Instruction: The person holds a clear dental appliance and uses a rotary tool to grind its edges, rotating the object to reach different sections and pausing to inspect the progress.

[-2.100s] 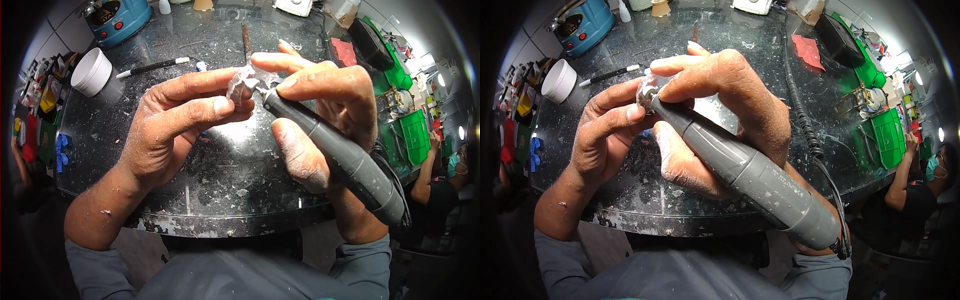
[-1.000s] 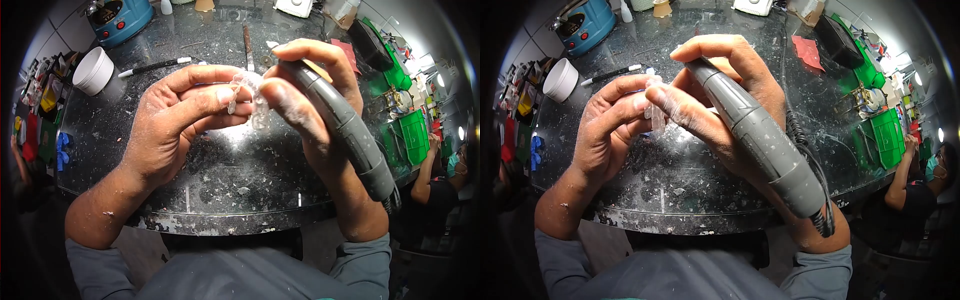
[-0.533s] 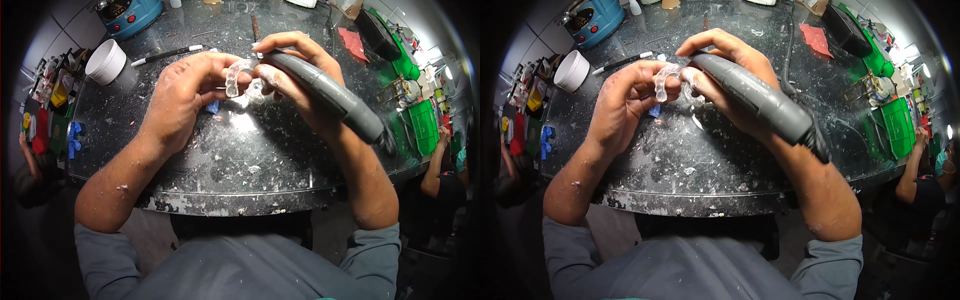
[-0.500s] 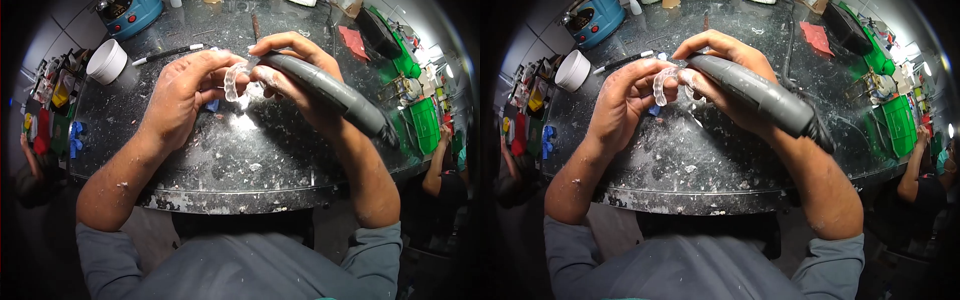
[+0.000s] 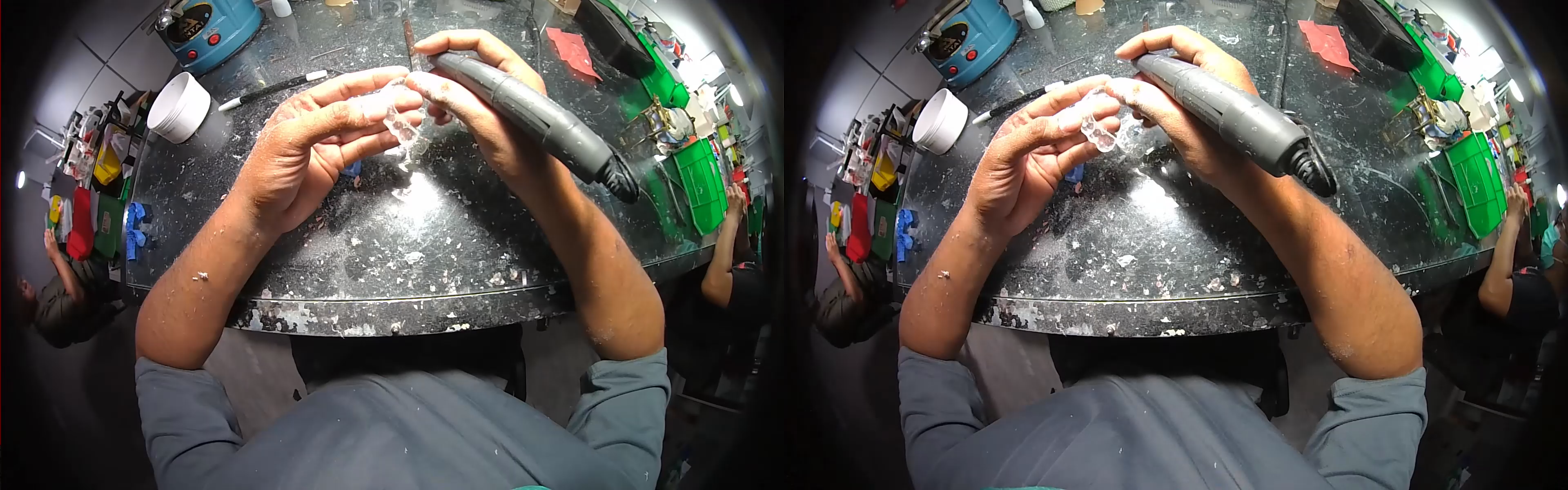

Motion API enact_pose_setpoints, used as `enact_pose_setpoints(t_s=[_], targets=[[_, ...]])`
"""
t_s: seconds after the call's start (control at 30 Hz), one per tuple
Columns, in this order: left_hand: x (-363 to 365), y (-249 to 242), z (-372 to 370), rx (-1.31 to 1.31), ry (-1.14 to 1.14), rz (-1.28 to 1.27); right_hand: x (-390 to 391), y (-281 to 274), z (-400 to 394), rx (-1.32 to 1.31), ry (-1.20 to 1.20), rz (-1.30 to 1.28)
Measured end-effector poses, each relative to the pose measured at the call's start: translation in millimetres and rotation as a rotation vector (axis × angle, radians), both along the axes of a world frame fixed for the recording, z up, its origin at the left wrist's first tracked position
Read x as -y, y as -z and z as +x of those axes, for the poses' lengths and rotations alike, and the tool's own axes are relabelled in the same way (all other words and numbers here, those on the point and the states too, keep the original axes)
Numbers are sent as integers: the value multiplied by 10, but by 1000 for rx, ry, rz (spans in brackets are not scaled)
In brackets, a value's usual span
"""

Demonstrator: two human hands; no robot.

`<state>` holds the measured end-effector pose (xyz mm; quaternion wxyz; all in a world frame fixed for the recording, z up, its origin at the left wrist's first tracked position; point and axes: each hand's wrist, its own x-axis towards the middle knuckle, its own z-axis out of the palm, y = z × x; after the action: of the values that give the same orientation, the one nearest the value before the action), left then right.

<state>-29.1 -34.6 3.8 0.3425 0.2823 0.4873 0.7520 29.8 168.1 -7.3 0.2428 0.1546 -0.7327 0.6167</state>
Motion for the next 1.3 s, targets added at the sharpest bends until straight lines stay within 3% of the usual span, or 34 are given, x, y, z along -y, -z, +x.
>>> enact_pose_setpoints(t_s=[0.13,0.2,0.27,0.3,0.37,0.4,0.5,0.73,1.3], targets=[[-2,-41,67,53,-51,6,31,-103,76,-19,184,24],[-5,-41,92,79,-88,11,-19,-137,94,-21,151,-12],[-5,-31,98,77,-120,6,95,-230,215,-270,401,463],[-5,-23,101,78,-120,5,85,-182,188,-269,400,463],[-11,-6,104,135,-167,76,49,-47,84,-242,-32,-264],[-13,-6,101,135,-169,77,46,-16,41,-319,114,-99],[-25,-10,103,135,-170,87,57,-45,94,-310,95,42],[-37,7,134,90,-157,91,123,-41,121,-174,40,2],[-41,11,141,16,-147,58,103,-97,186,-139,14,17]])
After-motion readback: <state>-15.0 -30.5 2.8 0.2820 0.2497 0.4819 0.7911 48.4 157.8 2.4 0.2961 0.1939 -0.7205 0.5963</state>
